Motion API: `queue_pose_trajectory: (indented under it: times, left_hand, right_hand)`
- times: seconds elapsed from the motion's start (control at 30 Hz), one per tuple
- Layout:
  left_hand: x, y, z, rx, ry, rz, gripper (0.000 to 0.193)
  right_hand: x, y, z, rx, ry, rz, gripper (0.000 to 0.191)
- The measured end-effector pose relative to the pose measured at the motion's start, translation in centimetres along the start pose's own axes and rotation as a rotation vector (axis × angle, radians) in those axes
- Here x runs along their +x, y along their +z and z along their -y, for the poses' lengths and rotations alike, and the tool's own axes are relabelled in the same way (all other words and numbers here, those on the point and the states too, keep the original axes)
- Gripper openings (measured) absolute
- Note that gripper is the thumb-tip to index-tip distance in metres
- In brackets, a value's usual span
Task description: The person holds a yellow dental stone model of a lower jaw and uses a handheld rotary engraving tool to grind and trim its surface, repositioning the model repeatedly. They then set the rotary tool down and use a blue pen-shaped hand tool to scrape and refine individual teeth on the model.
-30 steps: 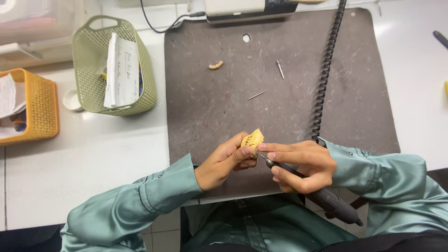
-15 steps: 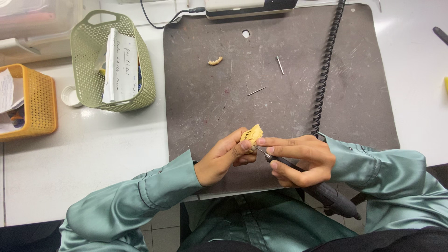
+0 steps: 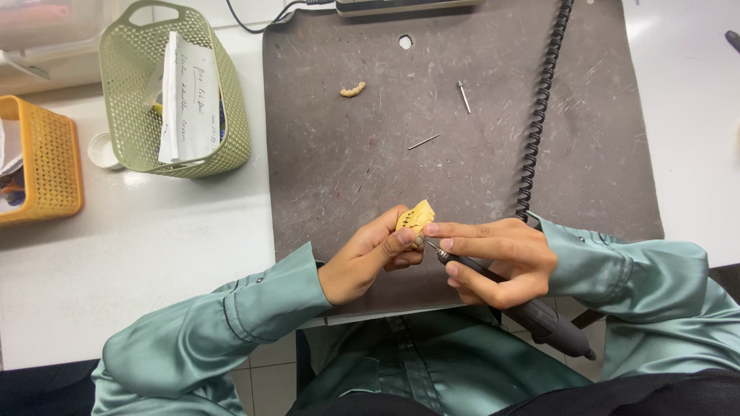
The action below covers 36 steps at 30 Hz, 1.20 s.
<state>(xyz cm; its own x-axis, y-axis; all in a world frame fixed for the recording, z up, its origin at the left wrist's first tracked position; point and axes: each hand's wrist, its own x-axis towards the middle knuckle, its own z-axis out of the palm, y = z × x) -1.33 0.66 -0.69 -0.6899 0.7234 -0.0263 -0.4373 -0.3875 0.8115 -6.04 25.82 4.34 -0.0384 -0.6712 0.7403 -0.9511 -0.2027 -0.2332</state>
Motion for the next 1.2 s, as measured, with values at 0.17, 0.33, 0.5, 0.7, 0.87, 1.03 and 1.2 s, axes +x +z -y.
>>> queue_pose_trajectory:
  times: [0.17, 0.33, 0.5, 0.7, 0.87, 1.03, 1.2]
  left_hand:
    - [-0.17, -0.21, 0.39, 0.023, 0.015, 0.012, 0.029]
    - [-0.04, -0.36, 0.4, 0.037, 0.017, 0.017, 0.03]
    - [0.02, -0.4, 0.49, 0.035, 0.008, 0.004, 0.03]
    - [0.1, -0.28, 0.39, 0.038, 0.015, 0.011, 0.03]
    - [0.1, -0.24, 0.36, 0.032, 0.016, 0.011, 0.03]
    - [0.17, -0.29, 0.36, 0.026, 0.017, 0.013, 0.03]
    - [0.12, -0.31, 0.42, 0.039, 0.021, 0.015, 0.03]
  right_hand:
    - [-0.28, 0.01, 0.08, 0.022, 0.014, 0.017, 0.02]
    - [-0.25, 0.05, 0.09, 0.022, 0.018, 0.013, 0.02]
    - [-0.18, 0.01, 0.0, 0.004, 0.003, 0.011, 0.02]
    - [-0.14, -0.07, 0.06, 0.022, 0.015, 0.017, 0.021]
    - [-0.13, -0.38, 0.31, 0.028, 0.043, 0.048, 0.022]
    - [-0.17, -0.15, 0.14, 0.016, 0.029, 0.027, 0.022]
    - [-0.19, -0.01, -0.04, 0.002, 0.004, 0.011, 0.022]
